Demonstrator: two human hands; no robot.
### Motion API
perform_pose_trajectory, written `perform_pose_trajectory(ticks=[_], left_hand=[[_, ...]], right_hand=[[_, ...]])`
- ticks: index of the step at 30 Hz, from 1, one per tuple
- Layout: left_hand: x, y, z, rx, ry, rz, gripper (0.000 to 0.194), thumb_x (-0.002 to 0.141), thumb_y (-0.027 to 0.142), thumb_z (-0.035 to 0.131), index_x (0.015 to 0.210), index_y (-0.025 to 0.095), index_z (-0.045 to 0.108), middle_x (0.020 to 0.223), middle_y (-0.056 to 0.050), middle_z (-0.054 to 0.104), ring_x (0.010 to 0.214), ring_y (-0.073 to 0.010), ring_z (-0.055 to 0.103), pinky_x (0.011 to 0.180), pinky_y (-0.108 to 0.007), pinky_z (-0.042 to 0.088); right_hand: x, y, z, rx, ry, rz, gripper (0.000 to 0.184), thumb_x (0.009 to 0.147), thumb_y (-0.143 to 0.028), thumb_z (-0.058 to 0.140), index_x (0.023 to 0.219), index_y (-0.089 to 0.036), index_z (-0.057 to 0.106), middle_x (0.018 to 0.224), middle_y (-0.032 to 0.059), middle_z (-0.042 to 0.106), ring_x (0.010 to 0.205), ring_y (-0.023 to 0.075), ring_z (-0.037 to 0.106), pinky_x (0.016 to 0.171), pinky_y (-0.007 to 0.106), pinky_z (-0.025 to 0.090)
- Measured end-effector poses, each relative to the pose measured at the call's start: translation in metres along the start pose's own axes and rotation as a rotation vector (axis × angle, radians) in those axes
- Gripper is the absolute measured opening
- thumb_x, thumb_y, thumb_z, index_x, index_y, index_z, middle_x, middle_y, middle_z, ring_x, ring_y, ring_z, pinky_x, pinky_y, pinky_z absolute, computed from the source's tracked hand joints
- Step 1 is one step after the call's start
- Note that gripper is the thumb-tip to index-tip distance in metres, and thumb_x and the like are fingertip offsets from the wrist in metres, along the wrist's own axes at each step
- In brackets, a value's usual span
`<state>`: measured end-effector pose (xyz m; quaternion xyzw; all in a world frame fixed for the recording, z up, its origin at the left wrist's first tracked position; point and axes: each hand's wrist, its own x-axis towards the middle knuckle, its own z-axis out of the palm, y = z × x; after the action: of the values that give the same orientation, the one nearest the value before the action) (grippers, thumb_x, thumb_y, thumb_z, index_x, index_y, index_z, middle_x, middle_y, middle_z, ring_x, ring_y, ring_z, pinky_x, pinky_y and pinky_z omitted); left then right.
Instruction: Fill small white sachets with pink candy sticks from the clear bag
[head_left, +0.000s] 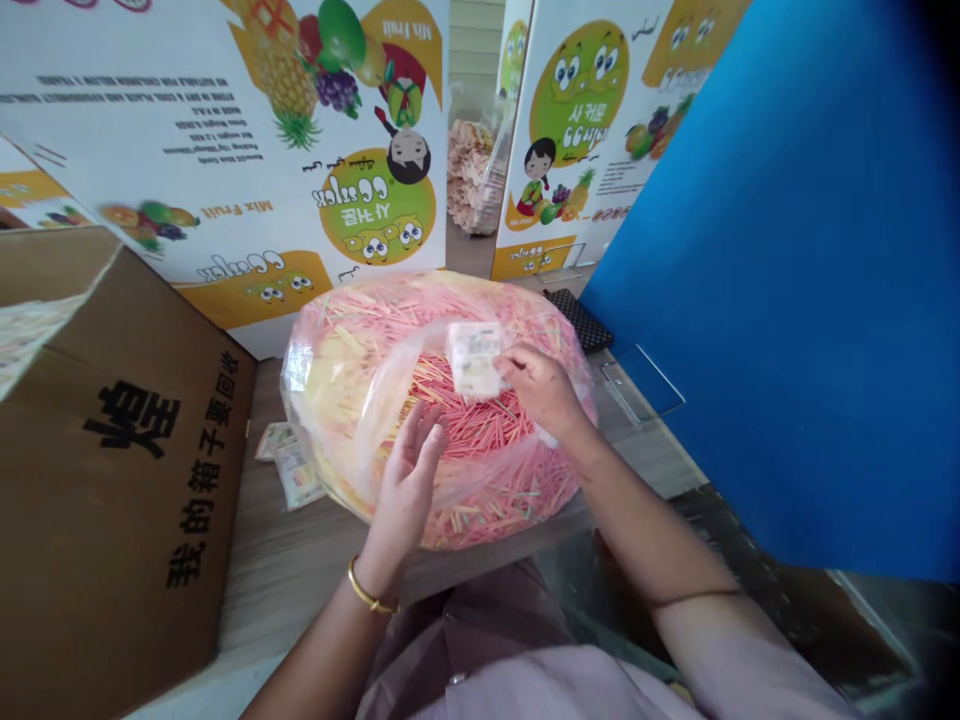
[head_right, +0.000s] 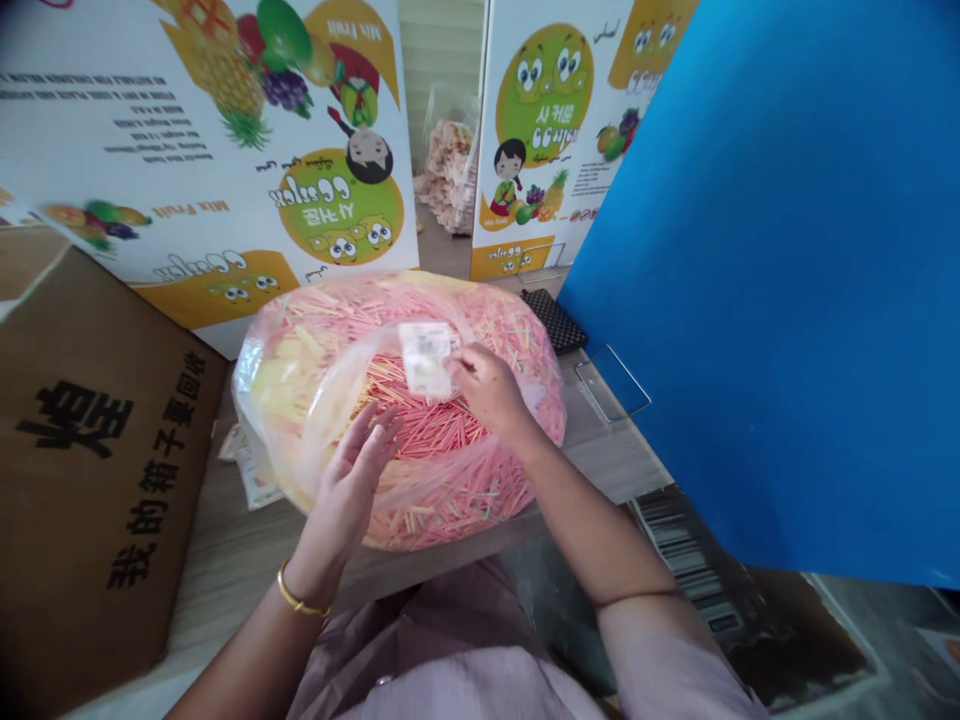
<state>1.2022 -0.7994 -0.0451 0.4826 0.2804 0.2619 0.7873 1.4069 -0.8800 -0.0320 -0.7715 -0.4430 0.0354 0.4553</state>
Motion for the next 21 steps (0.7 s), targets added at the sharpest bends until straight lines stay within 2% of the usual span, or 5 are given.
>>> perform_pose_trajectory(ticks=[3, 5, 11, 17, 21], left_hand=[[0.014, -0.005, -0.005, -0.119, -0.012, -0.074, 0.058, 0.089, 0.044, 0.076, 0.141, 0.027, 0.06, 0.146, -0.009, 0.064, 0.139, -0.0244, 0.057, 0.118, -0.039, 0.044], [0.019, -0.008, -0.011, -0.161, 0.036, -0.068, 0.052, 0.086, 0.041, 0.078, 0.132, 0.022, 0.066, 0.138, -0.01, 0.07, 0.136, -0.0263, 0.06, 0.116, -0.04, 0.046], [0.019, -0.011, -0.027, -0.115, 0.192, 0.05, 0.045, 0.087, 0.041, 0.077, 0.129, 0.027, 0.068, 0.143, -0.004, 0.067, 0.137, -0.0214, 0.059, 0.113, -0.031, 0.049], [0.017, -0.01, -0.025, -0.074, 0.107, 0.031, 0.039, 0.09, 0.046, 0.073, 0.121, 0.023, 0.072, 0.127, -0.004, 0.075, 0.125, -0.0228, 0.066, 0.106, -0.033, 0.054], [0.017, -0.008, -0.026, 0.001, 0.14, -0.02, 0.043, 0.086, 0.052, 0.076, 0.117, 0.022, 0.073, 0.118, -0.004, 0.076, 0.106, -0.0208, 0.072, 0.084, -0.027, 0.061]], right_hand=[[-0.01, -0.018, 0.014, 0.088, -0.338, -0.035, 0.023, 0.098, -0.033, 0.055, 0.084, -0.02, 0.068, 0.086, 0.0025, 0.067, 0.084, 0.0175, 0.063, 0.078, 0.029, 0.046], [-0.009, -0.024, 0.025, 0.005, -0.438, -0.055, 0.022, 0.1, -0.029, 0.054, 0.089, -0.02, 0.071, 0.092, 0.0032, 0.07, 0.09, 0.0177, 0.065, 0.082, 0.029, 0.046], [0.034, -0.034, 0.062, -0.483, -0.342, -0.169, 0.03, 0.103, -0.018, 0.045, 0.112, -0.013, 0.074, 0.12, 0.0145, 0.07, 0.11, 0.0245, 0.062, 0.098, 0.035, 0.043], [0.073, -0.046, 0.104, -0.684, -0.411, -0.206, 0.034, 0.1, -0.016, 0.047, 0.122, -0.001, 0.068, 0.125, 0.0251, 0.064, 0.115, 0.034, 0.057, 0.094, 0.042, 0.045], [0.079, -0.049, 0.11, -0.724, -0.412, -0.21, 0.037, 0.099, -0.011, 0.042, 0.125, 0.0, 0.065, 0.128, 0.0268, 0.061, 0.12, 0.0362, 0.054, 0.093, 0.043, 0.044]])
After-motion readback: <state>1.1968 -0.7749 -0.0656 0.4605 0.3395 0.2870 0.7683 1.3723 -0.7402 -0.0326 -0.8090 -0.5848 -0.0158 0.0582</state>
